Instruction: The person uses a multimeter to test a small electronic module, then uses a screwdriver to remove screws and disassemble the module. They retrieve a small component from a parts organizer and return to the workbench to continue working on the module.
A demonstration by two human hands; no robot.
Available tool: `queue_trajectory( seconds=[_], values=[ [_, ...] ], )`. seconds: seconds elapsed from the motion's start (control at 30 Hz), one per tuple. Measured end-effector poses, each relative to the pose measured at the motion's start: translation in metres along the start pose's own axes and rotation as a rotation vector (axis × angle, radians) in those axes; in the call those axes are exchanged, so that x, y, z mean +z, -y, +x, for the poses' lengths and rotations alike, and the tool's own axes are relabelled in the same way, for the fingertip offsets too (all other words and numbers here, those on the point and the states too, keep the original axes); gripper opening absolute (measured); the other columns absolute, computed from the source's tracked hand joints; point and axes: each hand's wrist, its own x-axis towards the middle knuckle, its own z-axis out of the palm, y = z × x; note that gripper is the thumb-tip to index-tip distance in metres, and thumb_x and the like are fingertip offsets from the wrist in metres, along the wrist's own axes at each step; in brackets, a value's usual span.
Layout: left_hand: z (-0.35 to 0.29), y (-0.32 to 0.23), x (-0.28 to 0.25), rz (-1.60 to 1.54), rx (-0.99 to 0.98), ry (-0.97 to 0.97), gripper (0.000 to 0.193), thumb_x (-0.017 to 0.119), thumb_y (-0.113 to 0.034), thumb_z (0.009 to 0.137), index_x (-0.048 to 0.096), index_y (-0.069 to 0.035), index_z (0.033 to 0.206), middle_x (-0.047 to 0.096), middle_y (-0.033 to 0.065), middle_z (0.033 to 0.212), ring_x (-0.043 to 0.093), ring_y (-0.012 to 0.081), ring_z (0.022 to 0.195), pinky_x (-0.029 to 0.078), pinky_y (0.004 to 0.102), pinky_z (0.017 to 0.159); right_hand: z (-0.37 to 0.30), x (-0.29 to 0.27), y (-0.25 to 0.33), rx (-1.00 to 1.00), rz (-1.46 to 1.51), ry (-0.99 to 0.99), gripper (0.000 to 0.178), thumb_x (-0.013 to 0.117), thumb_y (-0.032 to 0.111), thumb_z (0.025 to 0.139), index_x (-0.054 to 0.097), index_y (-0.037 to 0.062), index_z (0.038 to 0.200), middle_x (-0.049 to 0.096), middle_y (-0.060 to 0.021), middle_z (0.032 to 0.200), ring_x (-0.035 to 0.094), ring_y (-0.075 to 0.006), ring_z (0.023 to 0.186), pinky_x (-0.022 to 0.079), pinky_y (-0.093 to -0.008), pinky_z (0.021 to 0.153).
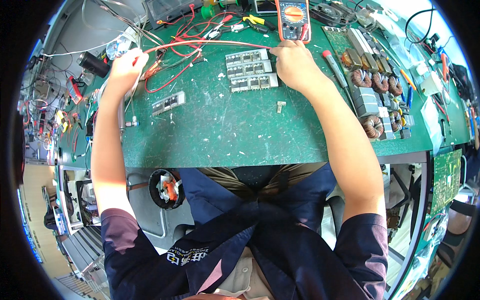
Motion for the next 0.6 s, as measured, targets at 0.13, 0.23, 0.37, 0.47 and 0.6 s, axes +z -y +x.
queue_trajectory(
  seconds=[0.13, 0.23, 0.37, 0.47, 0.6],
  values=[
    [-0.007, 0.017, -0.048, 0.19, -0.071, -0.069, 0.024, 0.067, -0.026, 0.093, 0.068, -0.002, 0.099, 0.068, 0.0188, 0.081, 0.066, 0.0292, 0.072, 0.05, 0.0381, 0.069, -0.001, 0.007, 0.007, 0.055, -0.137, -0.033, 0.043, 0.055, 0.001, 0.085, 0.067, -0.0028, 0.126, 0.066, -0.0267, 0.12, 0.062, -0.0415, 0.113, 0.048, -0.0487, 0.102],
    [-0.033, 0.05, -0.1, 0.141, -0.289, 0.047, 0.026, 0.071, -0.023, 0.089, 0.07, -0.001, 0.103, 0.07, 0.0183, 0.08, 0.069, 0.0312, 0.074, 0.051, 0.0394, 0.069, 0.0, 0.005, 0.013, 0.06, -0.147, -0.001, 0.032, 0.057, 0.004, 0.087, 0.071, -0.0032, 0.115, 0.067, -0.0263, 0.109, 0.064, -0.0427, 0.108, 0.05, -0.0505, 0.099],
    [-0.078, 0.106, -0.16, 0.022, -0.408, 0.034, 0.022, 0.071, -0.021, 0.093, 0.071, -0.001, 0.103, 0.068, 0.0042, 0.074, 0.058, 0.0087, 0.067, 0.045, 0.0288, 0.062, 0.004, -0.003, 0.026, 0.135, -0.109, 0.025, 0.014, 0.068, 0.013, 0.09, 0.074, 0.0002, 0.093, 0.069, -0.0219, 0.1, 0.067, -0.0403, 0.1, 0.055, -0.0495, 0.09],
    [-0.11, 0.14, -0.193, -0.094, -0.482, 0.022, 0.016, 0.069, -0.016, 0.096, 0.071, -0.002, 0.103, 0.068, -0.0006, 0.079, 0.057, 0.0036, 0.074, 0.045, 0.0242, 0.063, 0.006, -0.009, 0.035, 0.129, -0.136, 0.017, 0.015, 0.068, 0.01, 0.092, 0.073, -0.0013, 0.1, 0.07, -0.0231, 0.097, 0.069, -0.0419, 0.092, 0.056, -0.0485, 0.083],
    [-0.13, 0.174, -0.236, 0.143, -0.477, 0.103, 0.016, 0.065, -0.007, 0.094, 0.072, -0.005, 0.108, 0.071, 0.0048, 0.087, 0.061, 0.0105, 0.078, 0.048, 0.0274, 0.073, 0.006, -0.008, 0.03, 0.224, -0.152, 0.03, 0.015, 0.067, 0.012, 0.093, 0.072, -0.0012, 0.099, 0.07, -0.0249, 0.097, 0.07, -0.0432, 0.091, 0.057, -0.0508, 0.081]
  ],
)
